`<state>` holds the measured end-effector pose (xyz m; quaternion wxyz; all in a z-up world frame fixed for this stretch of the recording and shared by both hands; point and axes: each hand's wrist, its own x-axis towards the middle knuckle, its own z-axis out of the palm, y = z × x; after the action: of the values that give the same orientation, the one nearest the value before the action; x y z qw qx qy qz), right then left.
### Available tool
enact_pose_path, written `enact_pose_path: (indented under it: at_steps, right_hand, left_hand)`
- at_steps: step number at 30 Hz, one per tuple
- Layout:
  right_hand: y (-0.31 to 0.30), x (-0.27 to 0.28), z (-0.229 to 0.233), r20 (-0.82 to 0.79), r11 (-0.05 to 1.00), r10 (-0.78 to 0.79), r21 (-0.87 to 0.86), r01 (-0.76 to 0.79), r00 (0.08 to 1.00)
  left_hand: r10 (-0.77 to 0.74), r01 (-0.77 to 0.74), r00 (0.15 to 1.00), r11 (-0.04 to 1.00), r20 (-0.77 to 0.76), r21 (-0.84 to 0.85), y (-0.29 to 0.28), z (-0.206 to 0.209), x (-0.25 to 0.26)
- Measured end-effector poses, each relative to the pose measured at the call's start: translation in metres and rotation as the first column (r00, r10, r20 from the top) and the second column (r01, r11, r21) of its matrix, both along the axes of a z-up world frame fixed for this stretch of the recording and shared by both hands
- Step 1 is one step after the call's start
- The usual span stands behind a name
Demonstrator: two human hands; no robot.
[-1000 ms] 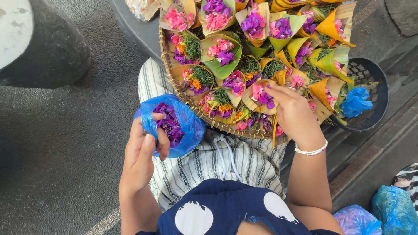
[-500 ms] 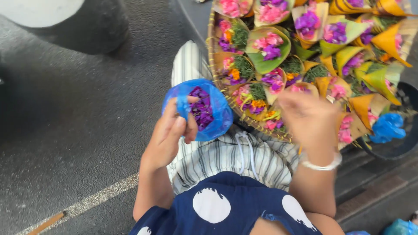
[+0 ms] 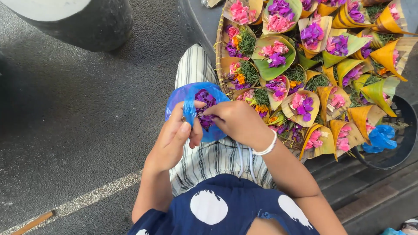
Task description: Filling leaf cones with purple flower petals from a plastic bag.
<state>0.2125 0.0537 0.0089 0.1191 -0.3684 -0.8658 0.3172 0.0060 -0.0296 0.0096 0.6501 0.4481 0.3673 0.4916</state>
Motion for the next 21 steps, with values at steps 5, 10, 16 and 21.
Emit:
enact_pose_path:
  at_steps: [5, 10, 16, 21]
  right_hand:
    - [0.012, 0.001, 0.034, -0.236, 0.992, -0.080, -0.114, 0.054, 0.968]
    - [0.021, 0.013, 0.040, -0.367, 0.955, -0.240, -0.257, 0.150, 0.899]
    - [0.027, 0.016, 0.038, -0.576, 0.823, -0.456, -0.564, 0.074, 0.678]
    - [0.029, 0.023, 0.035, -0.678, 0.810, -0.492, -0.586, 0.003, 0.546]
  left_hand:
    - [-0.009, 0.009, 1.000, 1.000, 0.007, 0.026, 0.003, 0.003, 0.004]
    - [0.003, -0.004, 1.000, 0.999, 0.018, 0.043, 0.005, 0.005, 0.006]
    - [0.018, -0.019, 1.000, 0.999, 0.016, 0.039, 0.006, -0.003, 0.012]
    - [0.066, -0.065, 0.997, 0.997, -0.032, 0.035, 0.006, 0.001, 0.012]
